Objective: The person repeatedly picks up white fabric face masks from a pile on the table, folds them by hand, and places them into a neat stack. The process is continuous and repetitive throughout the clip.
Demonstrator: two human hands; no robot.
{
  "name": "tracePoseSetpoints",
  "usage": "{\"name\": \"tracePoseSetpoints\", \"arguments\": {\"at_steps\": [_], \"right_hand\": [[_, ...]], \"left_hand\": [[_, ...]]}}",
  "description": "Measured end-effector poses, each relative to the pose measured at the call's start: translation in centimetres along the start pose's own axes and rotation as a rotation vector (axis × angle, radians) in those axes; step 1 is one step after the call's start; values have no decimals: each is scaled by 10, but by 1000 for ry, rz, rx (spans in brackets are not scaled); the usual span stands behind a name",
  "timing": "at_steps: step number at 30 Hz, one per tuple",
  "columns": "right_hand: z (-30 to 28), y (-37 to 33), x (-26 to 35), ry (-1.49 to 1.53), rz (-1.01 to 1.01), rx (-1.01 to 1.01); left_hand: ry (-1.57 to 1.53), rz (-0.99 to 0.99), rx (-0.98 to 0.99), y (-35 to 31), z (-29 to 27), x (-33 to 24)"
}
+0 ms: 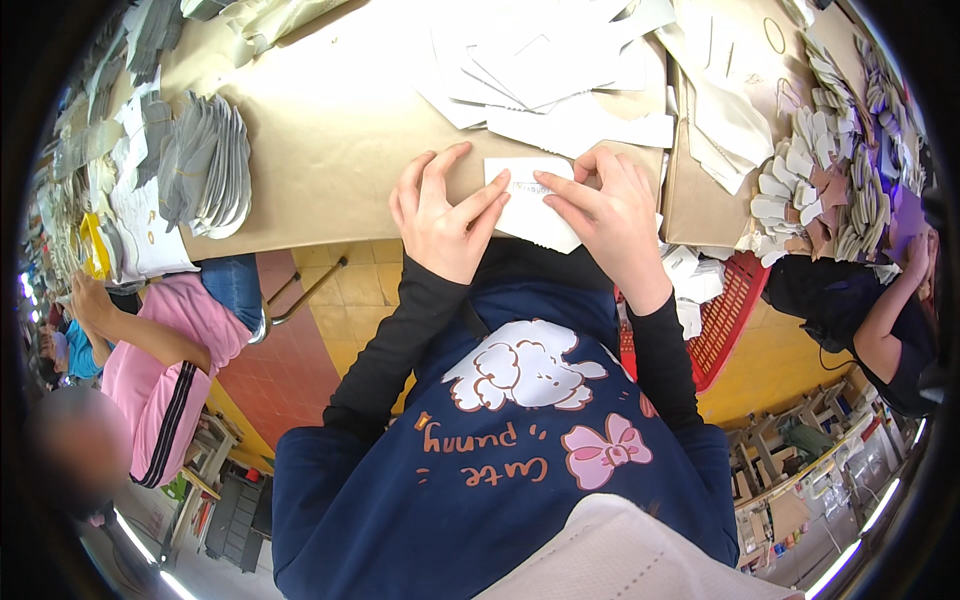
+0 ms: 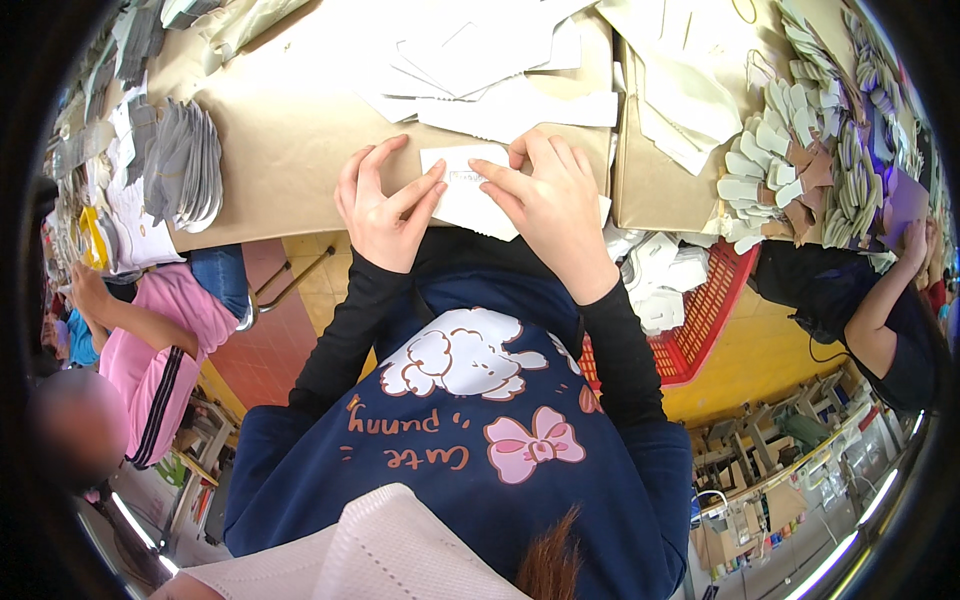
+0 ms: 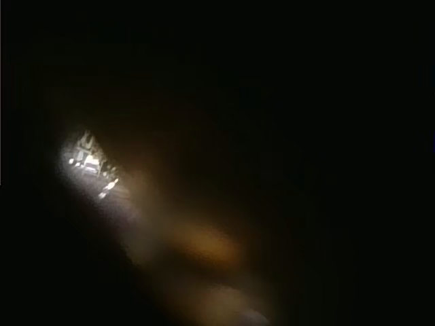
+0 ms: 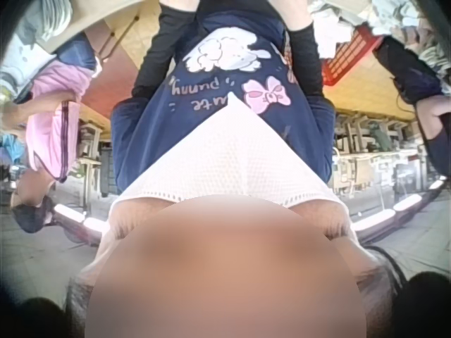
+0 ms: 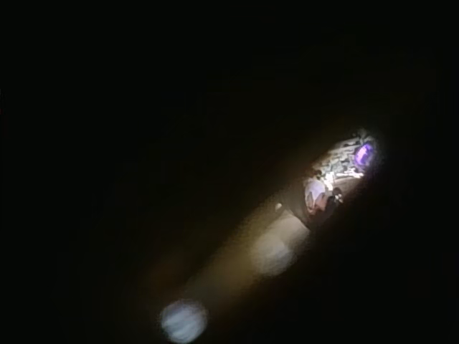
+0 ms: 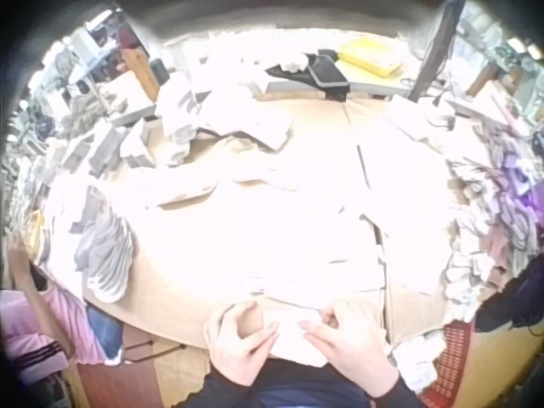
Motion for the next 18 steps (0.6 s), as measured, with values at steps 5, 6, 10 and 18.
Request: {"name": "tracePoseSetpoints", "arguments": {"at_steps": [5, 6, 10, 18], "right_hand": [[-1, 2, -2, 39, 4, -3], [-1, 3, -2, 33, 6, 5], [0, 2, -2, 31, 23, 34], [3, 2, -3, 27, 15, 74]], "left_hand": [[-120, -151, 31, 8, 4, 5], [-118, -162, 35, 9, 4, 5], [-142, -193, 44, 15, 6, 9], [-212, -269, 70, 22, 7, 18]]}}
Point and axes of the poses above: each hand's wrist, its own y-axis towards the middle knuckle, its own z-axis out of the palm, x = y × z, the point moved 6 cm from there along y, towards the middle knuckle, and after that the axes turned 13 degrees about -z, right-handed, at the moved point
